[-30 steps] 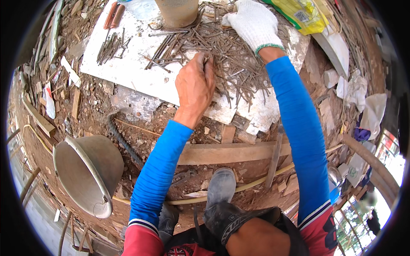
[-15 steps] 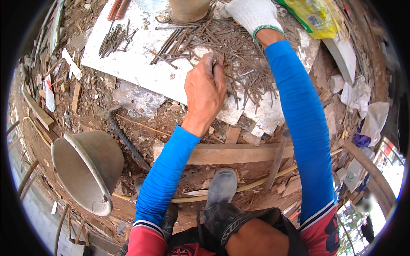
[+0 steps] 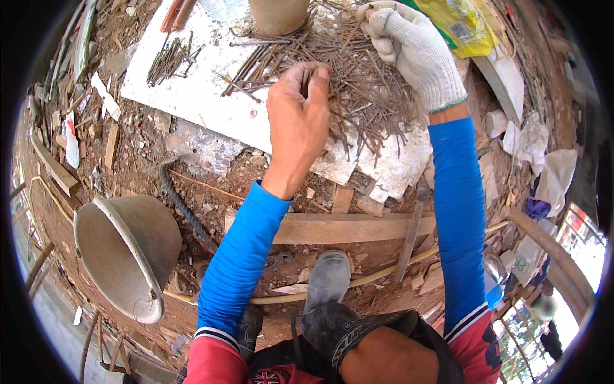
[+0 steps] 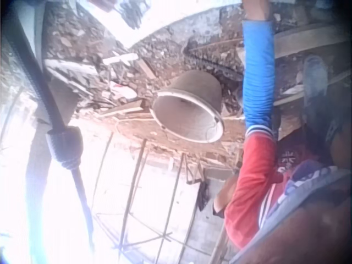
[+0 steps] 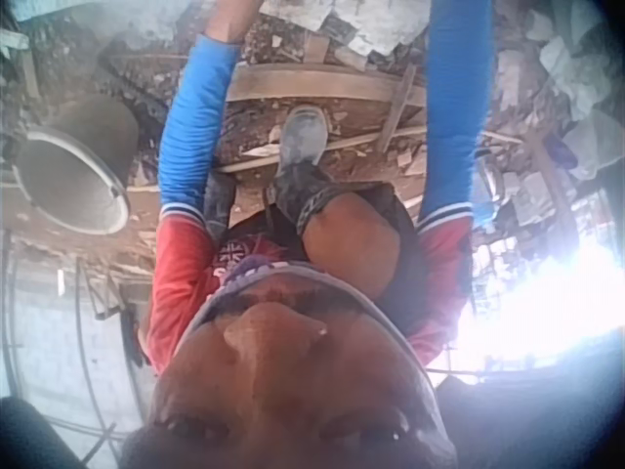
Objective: The person repeatedly picks up thin metal rods from a pile, places them on a wooden plank, and cuts them with a hammer. The cut pieces fall into a bucket below. The person continues this process throughout the clip.
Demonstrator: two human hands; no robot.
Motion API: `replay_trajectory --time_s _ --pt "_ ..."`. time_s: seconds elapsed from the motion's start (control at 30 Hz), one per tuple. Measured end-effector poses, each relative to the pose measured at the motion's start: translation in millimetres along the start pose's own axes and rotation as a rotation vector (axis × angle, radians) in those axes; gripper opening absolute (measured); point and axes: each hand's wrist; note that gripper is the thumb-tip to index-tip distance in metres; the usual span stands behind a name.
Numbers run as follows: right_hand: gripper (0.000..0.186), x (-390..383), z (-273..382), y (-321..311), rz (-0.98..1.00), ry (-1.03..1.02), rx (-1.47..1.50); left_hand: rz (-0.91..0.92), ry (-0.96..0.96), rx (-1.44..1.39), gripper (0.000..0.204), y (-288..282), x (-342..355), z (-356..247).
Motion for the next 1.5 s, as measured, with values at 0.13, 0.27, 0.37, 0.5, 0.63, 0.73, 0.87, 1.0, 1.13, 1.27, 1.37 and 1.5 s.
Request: replay_trajectory --time_s 0.13,0.27,0.37,0.5,0.63,0.73,0.87,1.0,1.13,1.27,1.37,1.5 --pt "0.024 -22.6 -14.4 -19.2 0.189 -0.030 0.021 0.160 -0.170 -0.412 0.029 -2.1 3.7 -32.0" --pt "0.023 -42.7 -7.9 3.7 0.127 -0.027 -0.127 0.291 -0.131 -0.423 0.031 -7.0 -3.5 -50.0" --pt "0.026 -55.5 -4.2 15.4 0.081 0.016 -0.194 0.340 -0.071 -0.354 0.033 -16.3 -16.9 -52.5" --pt "0.026 -79.9 -11.5 20.3 -0.044 0.059 -0.204 0.162 -0.111 0.008 0.028 -65.6 -73.1 -83.6" --pt "0.026 -99.0 -24.5 23.5 -0.173 0.172 -0.373 -0.267 -0.199 0.387 0.027 -174.8 -154.4 -101.3" --pt "0.026 -87.1 -44.4 32.6 -0.206 0.064 -0.561 -0.486 -0.465 0.683 0.026 -270.4 -217.8 -100.8" --pt "0.031 -34.9 -52.5 62.9 -0.099 -0.079 -1.154 -0.509 -0.706 0.922 0.029 -310.6 -252.9 -75.5" --pt "0.027 18.1 -70.1 77.9 -0.024 -0.410 -1.482 -0.536 -0.561 1.178 0.033 -274.0 -239.7 -68.7" --pt "0.012 36.2 -58.4 91.0 0.066 -0.568 -1.533 -0.727 -0.353 1.239 0.032 -225.2 -211.0 -103.1" --pt "0.028 39.8 -77.0 70.1 0.134 -0.369 -1.662 -0.445 -0.014 1.115 0.021 -156.0 -135.7 -111.6" --pt "0.026 29.4 -87.0 58.0 0.109 -0.435 -1.641 -0.233 0.121 0.924 0.018 -129.9 -61.0 -53.0" --pt "0.025 14.4 -85.7 44.4 0.088 -0.522 -1.571 -0.142 0.004 0.920 0.025 -115.4 7.0 19.6"
Point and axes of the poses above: each hand's wrist, its own x-axis towards the middle knuckle, its own y-axis out of the palm, z = x × y, and after that the axes turned 13 degrees about z, right-handed
